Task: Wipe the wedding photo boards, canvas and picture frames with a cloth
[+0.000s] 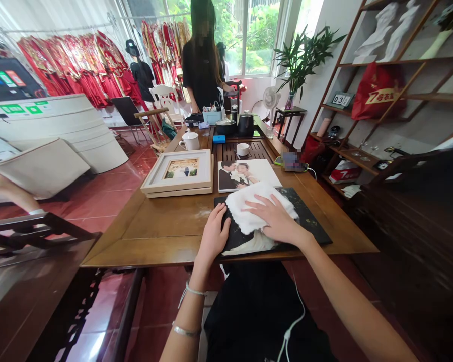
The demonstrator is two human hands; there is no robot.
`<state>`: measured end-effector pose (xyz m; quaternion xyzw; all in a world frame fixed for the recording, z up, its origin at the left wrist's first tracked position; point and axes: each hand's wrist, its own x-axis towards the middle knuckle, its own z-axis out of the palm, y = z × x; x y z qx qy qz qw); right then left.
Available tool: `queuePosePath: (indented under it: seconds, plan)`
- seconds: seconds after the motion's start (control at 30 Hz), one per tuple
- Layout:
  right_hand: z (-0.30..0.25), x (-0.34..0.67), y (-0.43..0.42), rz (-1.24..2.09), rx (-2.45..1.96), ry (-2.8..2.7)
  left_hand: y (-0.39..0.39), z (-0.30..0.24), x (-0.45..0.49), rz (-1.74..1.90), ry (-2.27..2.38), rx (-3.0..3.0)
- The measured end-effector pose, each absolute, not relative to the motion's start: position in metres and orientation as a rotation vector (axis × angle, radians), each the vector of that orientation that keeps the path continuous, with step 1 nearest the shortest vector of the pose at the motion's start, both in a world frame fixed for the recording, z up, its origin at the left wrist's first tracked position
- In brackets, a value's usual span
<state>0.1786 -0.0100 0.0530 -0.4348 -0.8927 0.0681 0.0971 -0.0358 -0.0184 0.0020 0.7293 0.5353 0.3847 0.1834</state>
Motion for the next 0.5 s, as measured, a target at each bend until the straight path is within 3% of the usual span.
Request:
queuePosePath:
  seconds: [0.27,0.5]
  plan:
    - [0.054,0.199,-0.103,0.262,-1.195,-2.674,-0.018,0.003,-0.036,1.053,1.536,2.060]
    - [0.057,0.210,-0.110,0.381,-1.188,-2.685,-0.019,0.005,-0.036,1.019,1.551,2.082]
